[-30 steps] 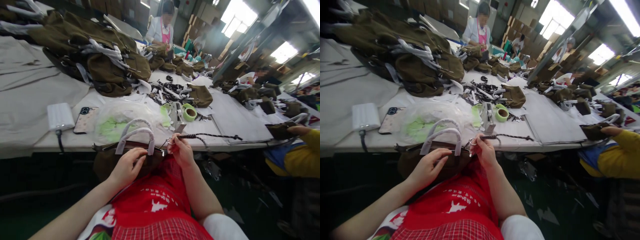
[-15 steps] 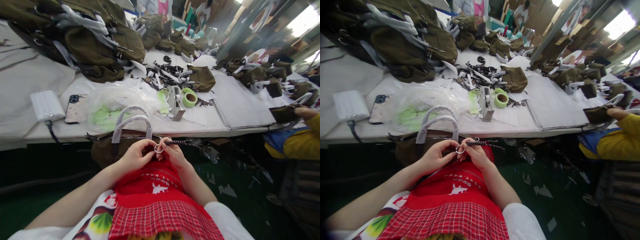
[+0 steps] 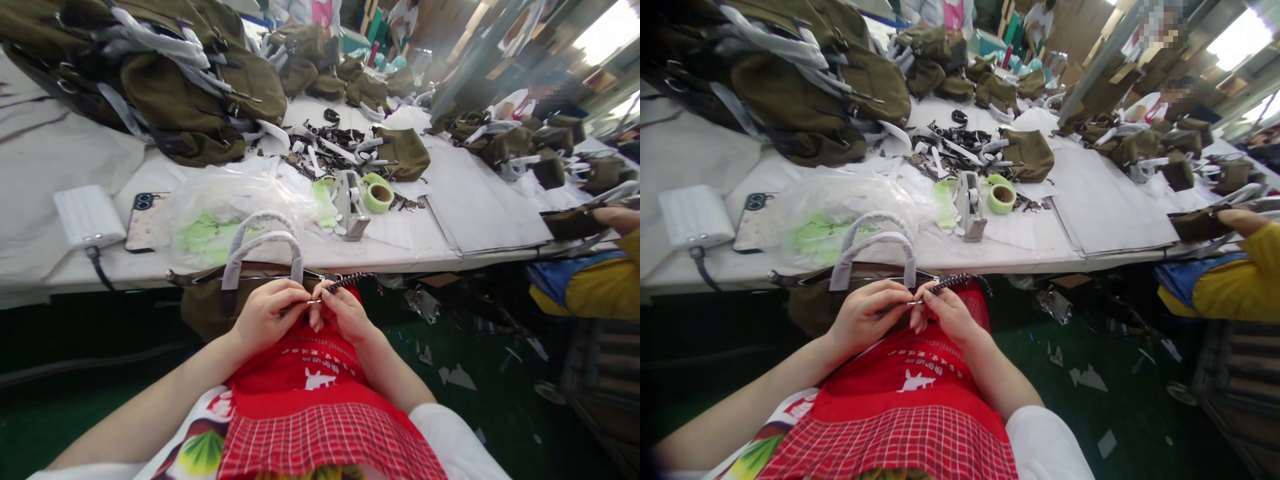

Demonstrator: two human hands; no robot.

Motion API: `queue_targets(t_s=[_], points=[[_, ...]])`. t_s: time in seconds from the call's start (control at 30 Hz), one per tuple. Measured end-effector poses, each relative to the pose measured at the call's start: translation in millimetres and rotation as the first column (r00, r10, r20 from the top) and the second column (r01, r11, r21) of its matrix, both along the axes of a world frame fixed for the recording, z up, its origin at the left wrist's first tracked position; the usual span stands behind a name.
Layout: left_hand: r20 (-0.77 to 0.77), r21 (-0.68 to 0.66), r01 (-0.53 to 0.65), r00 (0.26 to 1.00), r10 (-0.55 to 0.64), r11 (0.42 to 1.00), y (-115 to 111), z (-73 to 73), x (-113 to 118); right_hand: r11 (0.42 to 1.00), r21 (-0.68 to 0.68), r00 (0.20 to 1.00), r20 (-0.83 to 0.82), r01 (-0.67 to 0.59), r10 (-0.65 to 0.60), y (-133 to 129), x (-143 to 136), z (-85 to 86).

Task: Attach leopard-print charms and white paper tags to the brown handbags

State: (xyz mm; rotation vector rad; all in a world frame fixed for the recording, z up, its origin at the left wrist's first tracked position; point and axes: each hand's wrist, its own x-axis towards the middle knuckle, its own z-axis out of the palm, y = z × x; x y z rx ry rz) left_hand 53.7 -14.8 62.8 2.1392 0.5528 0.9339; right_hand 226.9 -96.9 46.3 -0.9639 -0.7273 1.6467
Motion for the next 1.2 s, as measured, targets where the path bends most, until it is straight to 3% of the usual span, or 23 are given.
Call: queue_targets(t_s=[0.1,0.17,0.27,0.33,0.37,0.43,0.5,0.57,0.67,0.73,0.77,0.83,0.9,0.97,1.03,1.07,1.2], points=[[-0.023,-0.202,-0.015,1.000,0.010,0.979,-3,1.4,1,1.000,0.016,0.999,0.048,0.021,-0.022,-1,-2,0.6],[-0.010,-0.411,-0.021,1.000,0.018,0.911,-6,1.2,2,0.999,0.022,0.997,0.067,0.039,-0.040,-1,-3,0.8],[0.048,-0.733,0.008,0.998,0.039,0.680,-9,2.5,3,0.995,0.032,0.989,0.107,0.096,-0.099,-2,-3,2.0],[0.086,-0.848,0.038,0.994,0.066,0.529,-10,5.3,3,0.993,0.021,0.982,0.150,0.116,-0.118,-4,0,5.1],[0.095,-0.874,0.045,0.992,0.079,0.484,-10,7.1,3,0.996,0.002,0.980,0.175,0.093,-0.092,-5,2,7.7],[0.101,-0.889,0.044,0.990,0.101,0.456,-10,10.3,1,0.998,-0.048,0.973,0.225,-0.039,0.049,-10,7,15.2],[0.097,-0.882,0.038,0.990,0.101,0.469,-9,12.0,0,0.977,-0.069,0.942,0.258,-0.203,0.214,-16,11,24.1],[0.093,-0.866,0.035,0.991,0.092,0.499,-8,12.0,-1,0.971,-0.017,0.927,0.294,-0.238,0.232,-22,13,31.1],[0.080,-0.834,0.032,0.995,0.063,0.551,-5,11.7,-2,0.989,0.148,0.924,0.379,-0.003,-0.054,-23,12,35.2],[0.082,-0.829,0.061,0.997,0.013,0.556,-3,12.5,-2,0.949,0.284,0.835,0.483,0.134,-0.263,-18,10,35.4],[0.093,-0.840,0.089,0.995,-0.020,0.535,-1,13.0,-2,0.926,0.350,0.776,0.543,0.140,-0.323,-15,9,35.7],[0.124,-0.879,0.150,0.989,-0.085,0.453,1,13.6,-2,0.896,0.443,0.676,0.652,0.027,-0.343,-8,8,37.2],[0.150,-0.916,0.196,0.977,-0.152,0.351,3,12.9,-2,0.871,0.477,0.624,0.719,-0.121,-0.307,-3,7,39.2],[0.161,-0.932,0.223,0.961,-0.225,0.285,3,11.0,-2,0.851,0.490,0.598,0.745,-0.189,-0.297,0,6,40.3],[0.139,-0.923,0.231,0.946,-0.294,0.308,3,9.1,-2,0.848,0.492,0.571,0.761,-0.198,-0.308,0,7,40.1],[0.109,-0.900,0.225,0.945,-0.308,0.373,2,8.6,-1,0.851,0.488,0.556,0.770,-0.194,-0.314,0,9,39.7],[-0.018,-0.607,0.148,0.980,-0.200,0.780,6,12.6,-3,0.871,0.459,0.499,0.804,-0.177,-0.323,-3,17,38.9]])
